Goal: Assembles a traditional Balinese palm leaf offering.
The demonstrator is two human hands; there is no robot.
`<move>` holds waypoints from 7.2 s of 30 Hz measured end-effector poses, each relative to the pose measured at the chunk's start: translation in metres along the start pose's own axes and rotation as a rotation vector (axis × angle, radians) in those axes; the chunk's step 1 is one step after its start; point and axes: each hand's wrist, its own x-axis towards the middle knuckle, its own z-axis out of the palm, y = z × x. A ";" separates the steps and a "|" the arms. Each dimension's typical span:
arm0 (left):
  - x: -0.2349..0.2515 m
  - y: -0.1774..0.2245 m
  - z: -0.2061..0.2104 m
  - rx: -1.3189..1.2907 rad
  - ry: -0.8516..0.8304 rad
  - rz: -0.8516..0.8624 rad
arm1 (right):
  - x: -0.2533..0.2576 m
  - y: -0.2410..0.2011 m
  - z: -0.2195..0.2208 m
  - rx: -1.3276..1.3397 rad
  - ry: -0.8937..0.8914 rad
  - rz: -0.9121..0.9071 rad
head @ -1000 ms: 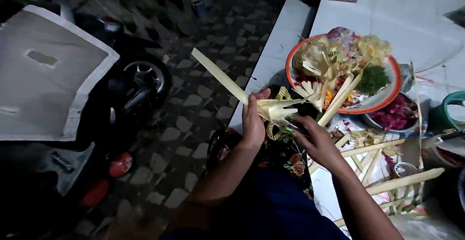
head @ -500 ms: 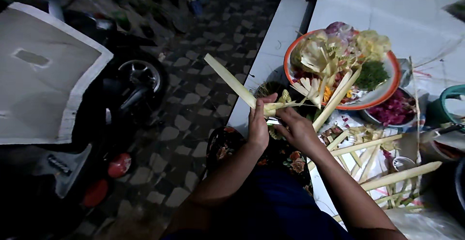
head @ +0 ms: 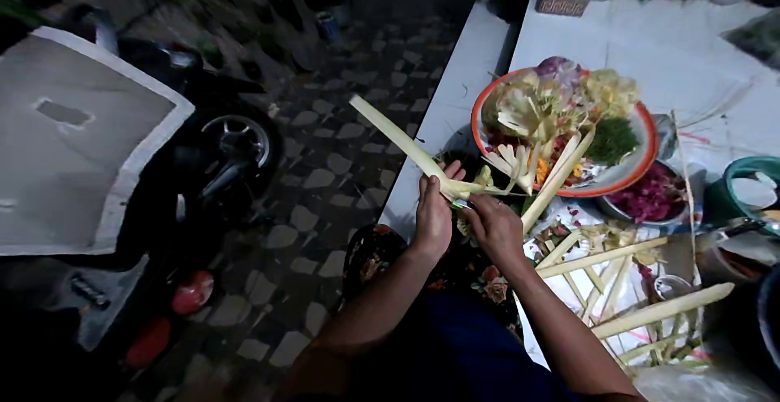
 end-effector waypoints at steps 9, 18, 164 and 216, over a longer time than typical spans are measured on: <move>0.004 0.011 -0.004 0.127 0.046 0.057 | -0.007 -0.007 -0.025 -0.042 -0.058 0.010; -0.003 0.063 -0.013 0.423 -0.232 0.113 | 0.002 -0.009 -0.112 0.261 -0.117 -0.022; -0.004 -0.036 -0.077 0.453 -0.161 -0.497 | -0.032 0.079 -0.049 0.446 -0.487 0.503; 0.078 -0.037 -0.015 0.521 -0.446 -0.567 | 0.007 0.066 -0.028 -0.035 -0.429 0.310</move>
